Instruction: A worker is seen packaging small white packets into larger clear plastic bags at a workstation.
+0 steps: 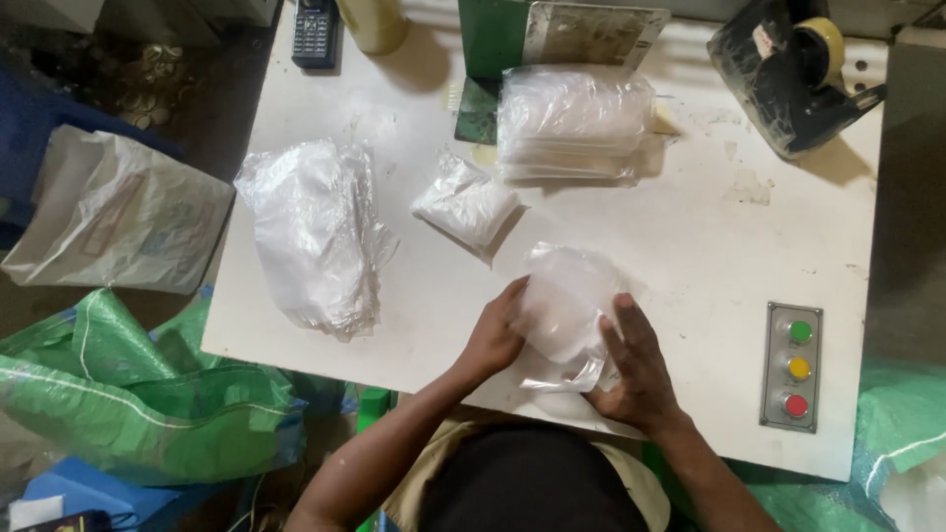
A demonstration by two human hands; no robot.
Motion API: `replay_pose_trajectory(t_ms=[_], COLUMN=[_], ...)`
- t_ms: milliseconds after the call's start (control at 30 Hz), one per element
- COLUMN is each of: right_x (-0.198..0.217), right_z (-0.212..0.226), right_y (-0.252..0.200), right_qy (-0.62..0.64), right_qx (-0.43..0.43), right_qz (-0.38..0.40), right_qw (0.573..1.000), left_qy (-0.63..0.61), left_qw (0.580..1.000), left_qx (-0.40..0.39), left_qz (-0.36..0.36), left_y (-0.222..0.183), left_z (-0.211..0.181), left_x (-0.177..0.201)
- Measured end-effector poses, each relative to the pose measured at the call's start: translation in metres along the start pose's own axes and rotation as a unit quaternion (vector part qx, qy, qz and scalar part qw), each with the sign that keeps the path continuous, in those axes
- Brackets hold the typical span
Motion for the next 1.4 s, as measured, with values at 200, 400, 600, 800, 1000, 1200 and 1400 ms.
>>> replay_pose_trajectory(t_ms=[200,400,600,800,1000,1200,1400], right_x=[-0.030,-0.042,-0.038,-0.010,-0.020,0.005,0.014], right_z=[-0.003,-0.031,-0.008,0.028,0.061,0.030,-0.019], right_y=[0.006,0.004,0.018,0.023,0.040,0.035,0.007], right_qy=[-0.049,0.058,0.463,0.342,0.488,0.320,0.353], right_qx=[0.065,-0.099,-0.611,-0.483,-0.599,-0.561,-0.555], right_qz=[0.157,0.137,0.020,-0.047,-0.017,-0.048,-0.071], right_qw=[0.984,0.984,0.642,0.805,0.634,0.762,0.750], left_qy=[0.009,-0.096,-0.446,-0.495,-0.374,-0.051,0.173], left_qw=[0.988,0.968,0.838,0.798,0.901,0.916,0.834], left_qx=[0.151,0.171,0.246,0.179,0.118,-0.002,0.209], left_qz=[0.031,-0.159,-0.196,-0.292,-0.186,-0.398,-0.481], left_y=[0.021,0.007,-0.020,-0.003,-0.017,-0.049,-0.087], left_z=[-0.014,-0.064,-0.085,-0.023,-0.023,-0.015,-0.001], left_x=[0.002,0.017,-0.026,-0.039,-0.029,0.122,0.231])
Point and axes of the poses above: each hand's wrist, its own y-axis towards the middle knuckle, its own x-axis out of the back of the hand, z = x × y, the point moved 4 cm from there along y, towards the middle knuckle, and after that the axes turned 8 degrees about -x, right-handed, at the moved point
